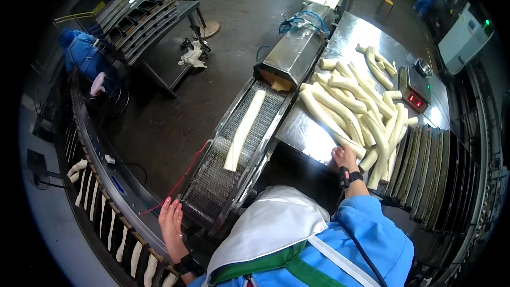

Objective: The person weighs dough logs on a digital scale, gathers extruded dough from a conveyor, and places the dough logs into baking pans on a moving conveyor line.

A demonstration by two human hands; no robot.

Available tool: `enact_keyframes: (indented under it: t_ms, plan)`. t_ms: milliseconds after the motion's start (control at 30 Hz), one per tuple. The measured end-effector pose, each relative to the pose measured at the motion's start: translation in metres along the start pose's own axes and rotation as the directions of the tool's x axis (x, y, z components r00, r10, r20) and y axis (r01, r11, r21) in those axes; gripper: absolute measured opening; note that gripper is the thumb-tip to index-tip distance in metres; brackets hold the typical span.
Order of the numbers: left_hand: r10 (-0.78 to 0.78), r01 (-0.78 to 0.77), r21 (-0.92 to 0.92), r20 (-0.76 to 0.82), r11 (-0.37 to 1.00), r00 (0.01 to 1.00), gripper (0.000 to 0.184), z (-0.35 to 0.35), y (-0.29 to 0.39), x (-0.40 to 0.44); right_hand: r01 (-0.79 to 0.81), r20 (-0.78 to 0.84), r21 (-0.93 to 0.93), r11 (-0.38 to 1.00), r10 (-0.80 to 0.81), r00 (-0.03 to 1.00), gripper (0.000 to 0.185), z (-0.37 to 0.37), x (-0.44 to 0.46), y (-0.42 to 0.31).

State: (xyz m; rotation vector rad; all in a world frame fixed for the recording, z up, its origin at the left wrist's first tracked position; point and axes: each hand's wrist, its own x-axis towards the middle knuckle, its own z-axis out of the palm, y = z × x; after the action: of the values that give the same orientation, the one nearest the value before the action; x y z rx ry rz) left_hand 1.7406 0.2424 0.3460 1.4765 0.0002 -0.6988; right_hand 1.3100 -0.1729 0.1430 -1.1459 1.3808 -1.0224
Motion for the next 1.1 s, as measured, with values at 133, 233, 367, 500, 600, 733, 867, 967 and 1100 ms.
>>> enact_keyframes:
  t_ms: [133, 233, 367, 500, 600, 733, 867, 967, 1100]
  plan:
    - [-0.002, 0.003, 0.014, -0.031, 1.000, 1.000, 0.034, 0.010, -0.005, -0.011, -0.475, 0.158, 0.548, 0.689, 0.472, 0.867, 0.008, 0.029, -0.015, -0.031]
    - [-0.012, 0.013, 0.011, -0.099, 1.000, 0.995, 0.034, 0.004, -0.019, -0.024, -0.167, 0.186, -0.032, 0.985, 0.170, 0.968, 0.011, 0.084, -0.008, -0.025]
    - [-0.022, 0.011, -0.061, -0.183, 0.998, 0.983, 0.034, -0.003, -0.042, -0.058, 0.602, 0.622, -0.286, 0.746, -0.333, 0.709, 0.034, 0.173, -0.046, -0.096]
    - [-0.043, -0.003, -0.129, -0.354, 0.992, 0.934, 0.034, -0.002, -0.058, -0.105, 0.909, 0.873, 0.183, 0.375, -0.487, 0.025, 0.047, 0.249, -0.087, -0.122]
    - [-0.041, -0.022, -0.145, -0.417, 0.989, 0.908, 0.040, -0.009, -0.070, -0.131, 0.974, 0.931, 0.212, 0.078, -0.318, -0.177, 0.058, 0.278, -0.127, -0.128]
    - [-0.104, 0.023, -0.179, -0.456, 0.984, 0.884, 0.039, -0.034, -0.085, -0.141, 0.982, 0.922, 0.172, -0.076, -0.340, -0.188, 0.036, 0.300, -0.171, -0.120]
    - [-0.069, -0.014, -0.173, -0.462, 0.985, 0.884, 0.036, -0.040, -0.071, -0.137, 0.898, 0.922, 0.306, -0.316, -0.134, -0.362, 0.021, 0.319, -0.201, -0.111]
    - [0.014, -0.087, -0.168, -0.391, 0.982, 0.920, 0.035, -0.064, -0.061, -0.123, 0.975, 0.966, 0.202, -0.092, -0.146, -0.214, 0.017, 0.323, -0.208, -0.119]
    - [0.061, -0.116, -0.187, -0.276, 0.976, 0.959, 0.041, -0.143, -0.080, -0.093, 0.708, 0.942, 0.042, 0.705, -0.265, 0.208, 0.025, 0.295, -0.173, -0.141]
